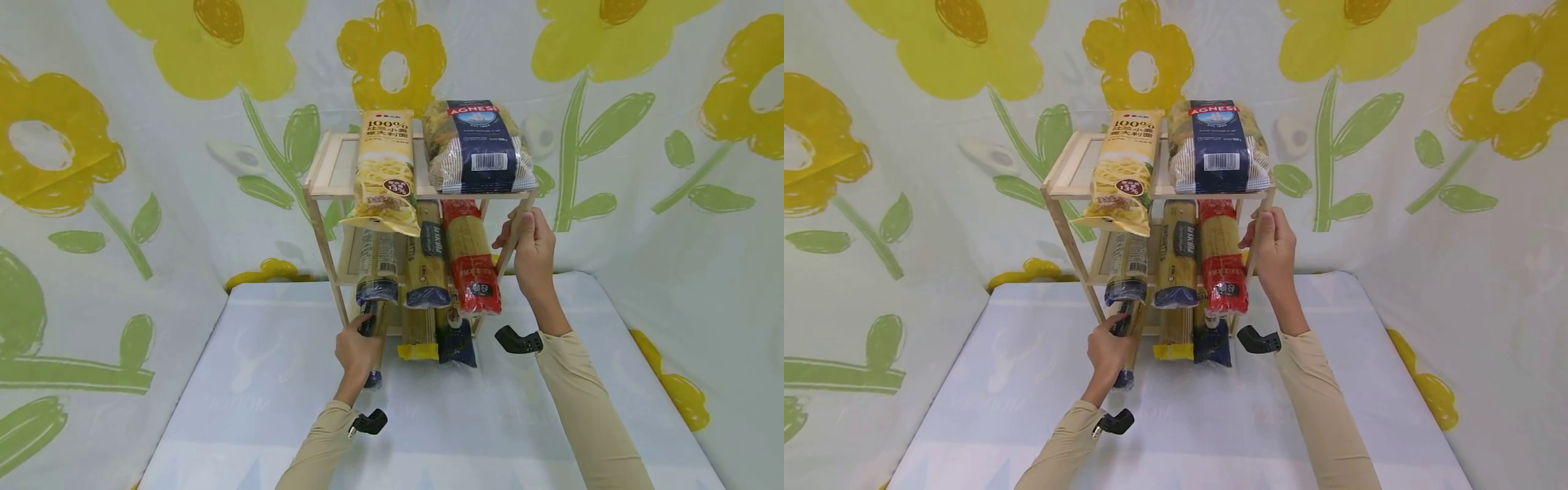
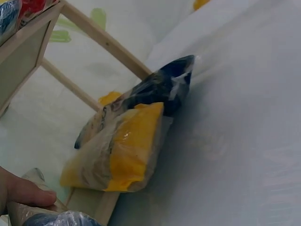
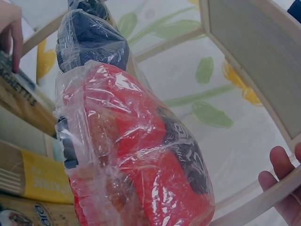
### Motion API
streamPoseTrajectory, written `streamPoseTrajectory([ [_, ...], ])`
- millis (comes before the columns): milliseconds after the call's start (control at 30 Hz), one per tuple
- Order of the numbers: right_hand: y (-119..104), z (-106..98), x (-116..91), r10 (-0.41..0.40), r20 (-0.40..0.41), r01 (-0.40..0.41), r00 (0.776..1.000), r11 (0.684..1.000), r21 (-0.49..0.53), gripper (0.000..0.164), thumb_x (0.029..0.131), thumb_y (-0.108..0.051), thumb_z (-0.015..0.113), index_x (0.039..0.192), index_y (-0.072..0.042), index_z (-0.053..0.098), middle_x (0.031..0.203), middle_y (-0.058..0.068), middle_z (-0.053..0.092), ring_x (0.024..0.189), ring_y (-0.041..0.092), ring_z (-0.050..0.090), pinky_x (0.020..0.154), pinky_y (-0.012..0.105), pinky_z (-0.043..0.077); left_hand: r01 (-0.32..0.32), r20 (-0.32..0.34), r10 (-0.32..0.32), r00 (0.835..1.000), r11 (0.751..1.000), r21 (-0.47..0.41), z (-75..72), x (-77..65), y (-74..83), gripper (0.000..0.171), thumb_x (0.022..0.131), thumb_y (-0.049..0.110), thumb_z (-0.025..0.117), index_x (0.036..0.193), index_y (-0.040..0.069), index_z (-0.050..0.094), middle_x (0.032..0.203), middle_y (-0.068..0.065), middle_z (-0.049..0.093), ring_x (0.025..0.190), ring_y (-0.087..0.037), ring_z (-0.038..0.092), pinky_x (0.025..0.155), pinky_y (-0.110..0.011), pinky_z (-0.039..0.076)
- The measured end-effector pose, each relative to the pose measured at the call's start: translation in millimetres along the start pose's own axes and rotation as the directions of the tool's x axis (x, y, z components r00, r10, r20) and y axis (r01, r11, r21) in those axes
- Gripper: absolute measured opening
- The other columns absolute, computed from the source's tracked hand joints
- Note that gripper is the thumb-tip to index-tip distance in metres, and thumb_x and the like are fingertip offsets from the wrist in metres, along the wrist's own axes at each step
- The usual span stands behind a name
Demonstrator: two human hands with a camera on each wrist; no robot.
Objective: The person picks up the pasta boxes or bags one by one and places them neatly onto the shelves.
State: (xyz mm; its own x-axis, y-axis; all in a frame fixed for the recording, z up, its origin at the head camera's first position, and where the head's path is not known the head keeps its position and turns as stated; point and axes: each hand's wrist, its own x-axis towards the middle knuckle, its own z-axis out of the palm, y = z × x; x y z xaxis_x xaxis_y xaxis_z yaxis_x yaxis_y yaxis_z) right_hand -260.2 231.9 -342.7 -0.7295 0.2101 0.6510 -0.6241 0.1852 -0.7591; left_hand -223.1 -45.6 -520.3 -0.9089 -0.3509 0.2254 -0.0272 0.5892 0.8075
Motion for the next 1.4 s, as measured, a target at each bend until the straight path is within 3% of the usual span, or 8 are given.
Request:
streamPoseTrajectory([
  [233, 1, 0, 1, 0.001, -0.003, -0.001, 1.000, 1.000, 0.027, 0.023, 0.103, -0.014, 0.035, 0.096, -0.010, 0.057, 0.072, 0.025, 0.049, 0.055, 0.020, 0.058, 0.059, 0.024, 0.053, -0.012, -0.034, 0.012, 0.999, 1.000, 0.004, 8.4, 20.1, 6.5, 0.032, 0.070, 0.017, 0.079, 0.102, 0.014, 0.076, 0.091, -0.014, 0.071, 0.076, -0.036, 0.066, 0.057, -0.052, 0.051],
  [467, -1, -4, 0, -0.003, 0.002, 0.003, 1.000, 1.000, 0.011, 0.022, 0.103, -0.015, 0.036, 0.096, -0.013, 0.057, 0.073, 0.024, 0.050, 0.055, 0.018, 0.058, 0.060, 0.024, 0.053, 0.081, -0.042, -0.078, 0.996, 0.993, 0.083, 24.6, 32.5, 14.9, 0.028, 0.071, 0.028, 0.079, 0.076, 0.003, 0.067, 0.071, -0.015, 0.066, 0.067, -0.034, 0.063, 0.058, -0.053, 0.050],
  [667, 0, -6, 0, 0.008, 0.004, -0.008, 1.000, 1.000, 0.013, 0.022, 0.103, -0.015, 0.036, 0.096, -0.015, 0.057, 0.074, 0.024, 0.050, 0.056, 0.019, 0.058, 0.061, 0.024, 0.054, 0.024, -0.047, -0.019, 0.999, 0.995, 0.098, 41.8, 35.3, 15.7, 0.030, 0.073, 0.025, 0.077, 0.082, -0.002, 0.068, 0.072, -0.021, 0.064, 0.071, -0.041, 0.062, 0.061, -0.055, 0.049],
  [800, 1, -2, 0, 0.020, 0.019, -0.020, 1.000, 1.000, 0.011, 0.022, 0.103, -0.015, 0.035, 0.097, -0.016, 0.056, 0.074, 0.026, 0.050, 0.057, 0.022, 0.058, 0.061, 0.025, 0.054, 0.049, -0.048, -0.043, 0.998, 0.989, 0.138, 50.3, 38.5, 7.4, 0.031, 0.076, 0.029, 0.076, 0.078, -0.001, 0.069, 0.069, -0.020, 0.064, 0.069, -0.040, 0.063, 0.059, -0.053, 0.051],
  [900, 0, 0, 0, 0.011, 0.010, -0.011, 1.000, 1.000, 0.010, 0.022, 0.103, -0.015, 0.035, 0.097, -0.015, 0.056, 0.073, 0.026, 0.049, 0.056, 0.022, 0.058, 0.061, 0.025, 0.054, 0.071, -0.011, -0.070, 0.997, 0.988, 0.139, 53.7, 41.8, 3.4, 0.031, 0.078, 0.031, 0.076, 0.082, 0.001, 0.069, 0.075, -0.019, 0.066, 0.073, -0.038, 0.065, 0.061, -0.054, 0.051],
  [1133, -3, 0, 3, -0.002, 0.021, 0.001, 1.000, 1.000, 0.025, 0.022, 0.103, -0.017, 0.036, 0.097, -0.013, 0.057, 0.074, 0.025, 0.050, 0.057, 0.020, 0.058, 0.062, 0.026, 0.053, 0.082, 0.181, -0.124, 0.976, 0.972, 0.220, 49.0, 41.5, 7.4, 0.056, 0.080, 0.035, 0.072, 0.123, 0.001, 0.059, 0.118, -0.025, 0.058, 0.111, -0.045, 0.048, 0.085, -0.066, 0.039],
  [1267, -5, 0, 1, 0.018, 0.016, -0.018, 1.000, 0.999, 0.043, 0.023, 0.103, -0.018, 0.036, 0.097, -0.012, 0.057, 0.074, 0.024, 0.050, 0.057, 0.020, 0.059, 0.062, 0.026, 0.053, 0.019, 0.273, -0.079, 0.959, 0.977, 0.212, 43.9, 35.6, 7.0, 0.054, 0.085, 0.034, 0.067, 0.128, 0.003, 0.056, 0.127, -0.025, 0.051, 0.119, -0.046, 0.041, 0.090, -0.068, 0.034],
  [1400, -7, -3, -2, 0.062, 0.020, -0.063, 0.998, 0.995, 0.071, 0.025, 0.103, -0.019, 0.036, 0.101, -0.006, 0.057, 0.075, 0.023, 0.052, 0.061, 0.021, 0.060, 0.065, 0.026, 0.054, -0.023, 0.283, 0.001, 0.959, 0.997, 0.075, 36.9, 29.3, 0.7, 0.044, 0.088, 0.024, 0.064, 0.127, 0.005, 0.058, 0.124, -0.025, 0.052, 0.119, -0.044, 0.041, 0.091, -0.065, 0.034],
])
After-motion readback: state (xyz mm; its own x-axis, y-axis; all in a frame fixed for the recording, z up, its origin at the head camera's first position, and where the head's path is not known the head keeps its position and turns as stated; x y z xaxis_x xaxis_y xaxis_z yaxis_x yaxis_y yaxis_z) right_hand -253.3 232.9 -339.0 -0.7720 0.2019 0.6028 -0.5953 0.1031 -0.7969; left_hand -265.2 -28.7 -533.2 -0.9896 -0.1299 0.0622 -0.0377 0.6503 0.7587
